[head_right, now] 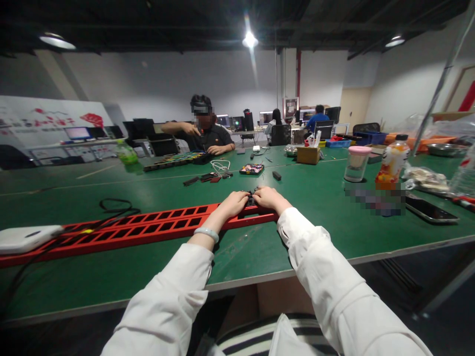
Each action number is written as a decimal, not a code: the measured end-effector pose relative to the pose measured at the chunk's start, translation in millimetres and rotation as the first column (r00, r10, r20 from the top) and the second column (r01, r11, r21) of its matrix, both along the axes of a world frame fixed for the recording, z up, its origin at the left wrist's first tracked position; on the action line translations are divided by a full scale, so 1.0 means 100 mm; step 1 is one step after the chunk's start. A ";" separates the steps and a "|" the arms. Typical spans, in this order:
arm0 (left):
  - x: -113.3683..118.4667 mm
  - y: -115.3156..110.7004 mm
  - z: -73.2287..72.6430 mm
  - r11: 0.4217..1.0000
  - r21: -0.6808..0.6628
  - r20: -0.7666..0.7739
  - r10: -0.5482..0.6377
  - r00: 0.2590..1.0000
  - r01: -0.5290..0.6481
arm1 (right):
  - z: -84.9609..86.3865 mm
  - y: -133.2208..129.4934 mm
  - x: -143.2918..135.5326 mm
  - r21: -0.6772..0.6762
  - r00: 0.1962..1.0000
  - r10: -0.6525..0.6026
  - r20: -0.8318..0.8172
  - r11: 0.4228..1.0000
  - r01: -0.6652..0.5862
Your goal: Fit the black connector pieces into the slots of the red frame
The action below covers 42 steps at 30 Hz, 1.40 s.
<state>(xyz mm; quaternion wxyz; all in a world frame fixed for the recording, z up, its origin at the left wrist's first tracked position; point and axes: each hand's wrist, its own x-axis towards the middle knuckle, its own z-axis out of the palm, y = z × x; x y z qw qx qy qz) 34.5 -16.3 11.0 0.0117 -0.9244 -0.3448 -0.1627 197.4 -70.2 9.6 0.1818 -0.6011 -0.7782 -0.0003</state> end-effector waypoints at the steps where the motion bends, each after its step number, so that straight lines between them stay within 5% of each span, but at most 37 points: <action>1: 0.00 -0.01 0.01 1.000 -0.002 0.004 0.006 1.000 -0.006 | -0.01 0.01 -0.01 0.008 1.000 -0.002 -0.017 1.000 0.002; 9: 0.01 -0.06 0.04 1.000 -0.015 0.018 0.025 1.000 -0.024 | -0.09 0.11 0.01 0.176 0.996 0.046 -0.075 0.984 -0.032; 13: 0.01 -0.07 0.05 1.000 -0.005 0.024 0.027 0.999 -0.027 | -0.08 0.13 0.09 0.272 0.994 -0.039 -0.106 0.960 0.066; 24: 0.01 -0.07 0.06 1.000 -0.017 0.022 0.010 1.000 -0.010 | 0.03 0.07 0.18 0.082 0.998 -0.018 -0.053 0.996 0.022; 29: 0.00 -0.08 0.06 1.000 -0.018 0.024 0.011 1.000 -0.010 | -0.01 0.11 0.25 0.019 0.987 -0.014 -0.157 1.000 0.018; 32: 0.00 -0.07 0.06 1.000 -0.027 0.023 0.015 1.000 -0.015 | -0.06 0.14 0.32 -0.075 0.937 0.001 -0.350 0.997 -0.029; 36: 0.00 -0.07 0.04 0.999 -0.011 0.024 -0.033 0.999 0.034 | -0.12 0.16 0.40 -0.192 0.741 -0.006 -0.671 0.967 -0.166; 42: 0.01 -0.16 0.08 0.983 0.002 0.035 -0.182 0.983 0.182 | -0.10 0.14 0.44 -0.177 0.618 0.026 -0.786 0.948 -0.265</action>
